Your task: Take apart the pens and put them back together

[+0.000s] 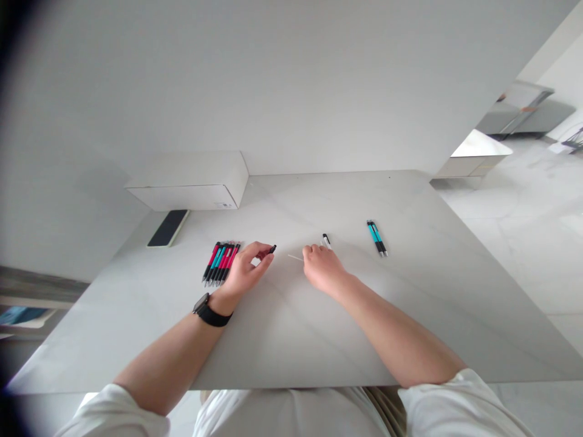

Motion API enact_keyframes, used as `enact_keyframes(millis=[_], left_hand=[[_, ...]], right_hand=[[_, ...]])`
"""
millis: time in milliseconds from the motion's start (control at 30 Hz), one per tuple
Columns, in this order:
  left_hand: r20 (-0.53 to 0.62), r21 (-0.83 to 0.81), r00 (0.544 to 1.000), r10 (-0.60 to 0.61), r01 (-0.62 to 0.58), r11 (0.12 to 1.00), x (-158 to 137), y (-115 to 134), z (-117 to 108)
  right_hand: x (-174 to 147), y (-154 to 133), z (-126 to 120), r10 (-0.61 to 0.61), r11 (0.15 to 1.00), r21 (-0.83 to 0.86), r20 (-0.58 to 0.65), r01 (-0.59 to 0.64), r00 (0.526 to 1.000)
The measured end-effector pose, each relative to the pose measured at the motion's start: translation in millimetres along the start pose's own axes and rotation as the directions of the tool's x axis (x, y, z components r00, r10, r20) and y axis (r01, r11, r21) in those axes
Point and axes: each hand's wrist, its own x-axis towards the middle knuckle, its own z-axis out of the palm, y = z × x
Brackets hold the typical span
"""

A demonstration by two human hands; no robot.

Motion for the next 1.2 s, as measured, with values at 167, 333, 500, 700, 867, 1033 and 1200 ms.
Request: enact_keyframes(millis=[167,333,500,700,867,1033,1200], left_hand=[[0.004,-0.003,1.0,-0.001,0.001,1.0,0,0,1],[0.012,-0.016,1.0,-0.006,0.006,1.0,1,0,1],[0.022,-0.011,1.0,0.001,-0.001,1.0,1,0,2],[0.077,0.001,0.996,-0.055,0.055,0.999,1,3,2],[0.123,0.013,0.99,-0.07,0.069,0.998,1,5,1],[0.135,0.016,0.989,-0.06,0.058,0.998,0,3,2],[0.12,0.031,0.993,-0.011,0.007,1.0,1,-1,4]], right_hand=[[5,17,-8,-0.012,0.977,0.212,-0.076,0.028,0.997],[11,28,-12,0.038,0.732,0.681,-0.079,0.026,0.996],[18,15,-7,0.201,-0.05,0.996,-0.06,0.072,0.978],[19,-8,8,0.269,-0.361,0.924,-0.027,0.127,0.963],[17,-12,11,0.246,-0.344,0.926,-0.072,0.156,0.967],[14,-12,10,0.251,-0.25,0.947,-0.137,0.201,0.958],[15,-14,11,0.243,-0.217,0.952,-0.161,0.216,0.957]])
